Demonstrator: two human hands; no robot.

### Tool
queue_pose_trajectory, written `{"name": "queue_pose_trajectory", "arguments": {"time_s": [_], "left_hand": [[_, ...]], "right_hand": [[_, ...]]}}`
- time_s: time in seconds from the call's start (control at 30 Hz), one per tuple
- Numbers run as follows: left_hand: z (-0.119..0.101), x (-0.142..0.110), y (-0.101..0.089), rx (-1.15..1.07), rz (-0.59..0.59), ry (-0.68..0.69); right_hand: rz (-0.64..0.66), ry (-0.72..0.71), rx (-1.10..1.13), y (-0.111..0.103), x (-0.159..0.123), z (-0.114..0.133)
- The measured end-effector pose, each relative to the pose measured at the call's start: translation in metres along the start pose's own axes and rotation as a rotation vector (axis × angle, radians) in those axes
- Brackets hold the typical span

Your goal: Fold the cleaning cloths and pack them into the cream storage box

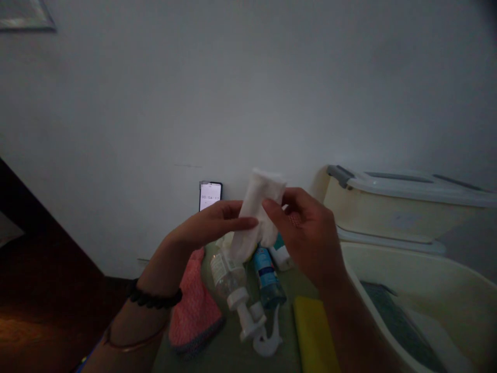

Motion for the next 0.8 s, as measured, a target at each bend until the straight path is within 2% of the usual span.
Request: {"name": "queue_pose_trajectory", "arguments": {"time_s": [0.07,0.1,0.17,0.23,0.3,0.37,0.47,0.6,0.7,0.8], "left_hand": [[-0.002,-0.004,0.004,0.092,0.103,-0.006],[-0.007,-0.006,0.003,0.113,0.088,0.033],[-0.019,-0.009,-0.002,0.135,-0.040,0.142],[-0.032,-0.013,-0.008,0.171,-0.233,0.239],[-0.042,-0.018,-0.010,0.219,-0.389,0.296],[-0.047,-0.019,-0.008,0.227,-0.459,0.311],[-0.047,-0.018,-0.001,0.172,-0.468,0.289],[-0.045,-0.016,0.000,0.156,-0.452,0.280],[-0.043,-0.016,-0.003,0.164,-0.414,0.250],[-0.044,-0.016,-0.004,0.125,-0.378,0.235]], "right_hand": [[0.016,0.143,0.120,0.001,0.000,-0.012],[0.032,0.189,0.163,0.002,0.000,-0.016],[0.058,0.249,0.194,0.005,0.000,-0.021],[0.069,0.273,0.160,0.007,-0.001,-0.020],[0.065,0.237,0.092,0.008,-0.001,-0.015],[0.035,0.154,-0.008,0.007,-0.001,-0.006],[0.028,0.046,-0.121,0.009,-0.001,0.004],[0.162,-0.044,-0.047,0.016,-0.003,0.010],[0.253,-0.005,0.125,0.020,-0.005,0.007],[0.231,0.069,0.224,0.018,-0.004,0.001]]}}
Point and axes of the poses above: each hand's wrist, its own x-axis towards the middle knuckle, its own y-axis out of the palm, z = x × y, the point moved 6 cm from there along x, towards the middle knuckle, and after that the axes turned 1 degree about x, right-handed, at the moved point
